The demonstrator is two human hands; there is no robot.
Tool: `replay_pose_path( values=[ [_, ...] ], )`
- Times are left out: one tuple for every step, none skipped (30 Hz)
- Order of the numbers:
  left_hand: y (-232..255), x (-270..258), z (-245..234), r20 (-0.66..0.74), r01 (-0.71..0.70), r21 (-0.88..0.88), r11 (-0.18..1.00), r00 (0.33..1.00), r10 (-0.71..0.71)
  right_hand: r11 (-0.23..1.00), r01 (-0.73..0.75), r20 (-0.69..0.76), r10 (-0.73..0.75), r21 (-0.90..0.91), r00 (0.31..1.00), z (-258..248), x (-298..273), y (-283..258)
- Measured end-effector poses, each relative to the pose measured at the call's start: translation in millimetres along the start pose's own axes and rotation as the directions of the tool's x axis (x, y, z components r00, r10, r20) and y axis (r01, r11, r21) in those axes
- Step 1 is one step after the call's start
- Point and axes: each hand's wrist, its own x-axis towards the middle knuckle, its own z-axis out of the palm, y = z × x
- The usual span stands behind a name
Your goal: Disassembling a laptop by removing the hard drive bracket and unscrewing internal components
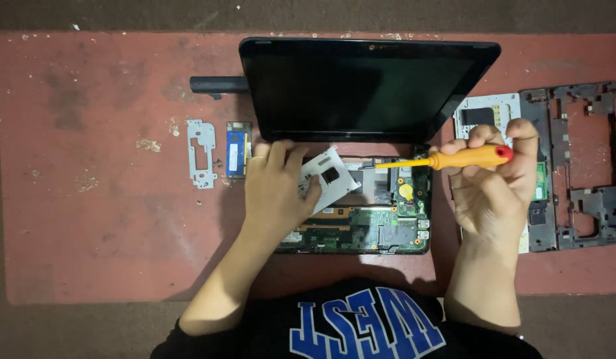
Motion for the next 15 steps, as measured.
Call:
replay_pose_path(
  values=[
    [2, 1, -7, -0.002, 0.0, 0.001, 1.0, 1.0, 0.0, 1.0, 0.001, 0.002, -0.001, 0.001, 1.0, 1, 0, 2],
    [5, 2, -13, 0.046, 0.034, -0.171, 0.985, 0.999, -0.027, 1.0, -0.003, 0.028, 0.002, 0.02, 1.0, 1, 0, 3],
    [7, 2, -20, 0.097, 0.075, -0.336, 0.939, 0.994, -0.044, 0.999, -0.007, 0.054, 0.005, 0.039, 0.999, 2, -1, 4],
    [14, 1, -26, 0.094, 0.078, -0.337, 0.938, 0.994, -0.049, 0.999, -0.01, 0.058, 0.007, 0.037, 0.998, 3, 0, 5],
    [20, 0, -32, 0.105, 0.121, -0.53, 0.839, 0.992, -0.076, 0.998, -0.028, 0.046, 0.025, 0.064, 0.999, 5, 0, 7],
    [25, -2, -38, 0.121, 0.158, -0.698, 0.699, 0.987, -0.103, 0.995, -0.048, 0.036, 0.045, 0.092, 0.998, 7, 0, 8],
    [28, -2, -40, 0.118, 0.161, -0.699, 0.697, 0.987, -0.11, 0.995, -0.053, 0.042, 0.05, 0.089, 0.998, 8, -1, 10],
    [31, -3, -42, 0.108, 0.185, -0.761, 0.621, 0.981, -0.161, 0.996, -0.048, 0.066, 0.044, 0.07, 0.997, 9, -1, 13],
    [34, -4, -45, 0.102, 0.203, -0.818, 0.539, 0.972, -0.212, 0.998, -0.042, 0.09, 0.038, 0.051, 0.995, 10, -1, 15],
    [33, -5, -43, 0.099, 0.206, -0.82, 0.533, 0.97, -0.223, 0.998, -0.051, 0.097, 0.046, 0.044, 0.994, 11, -1, 17],
    [32, -7, -41, 0.099, 0.21, -0.841, 0.499, 0.966, -0.24, 0.996, -0.077, 0.083, 0.073, 0.05, 0.994, 12, -2, 19],
    [31, -9, -39, 0.097, 0.212, -0.86, 0.464, 0.961, -0.26, 0.993, -0.105, 0.073, 0.1, 0.056, 0.992, 14, -2, 21],
    [29, -10, -38, 0.092, 0.214, -0.862, 0.459, 0.957, -0.274, 0.992, -0.115, 0.084, 0.111, 0.049, 0.99, 15, -2, 23],
    [27, -11, -38, 0.097, 0.221, -0.866, 0.449, 0.955, -0.281, 0.993, -0.119, 0.1, 0.118, 0.005, 0.988, 17, -3, 26],
    [25, -13, -39, 0.103, 0.227, -0.869, 0.439, 0.952, -0.288, 0.992, -0.121, 0.116, 0.125, -0.039, 0.985, 20, -4, 28]
  ],
)
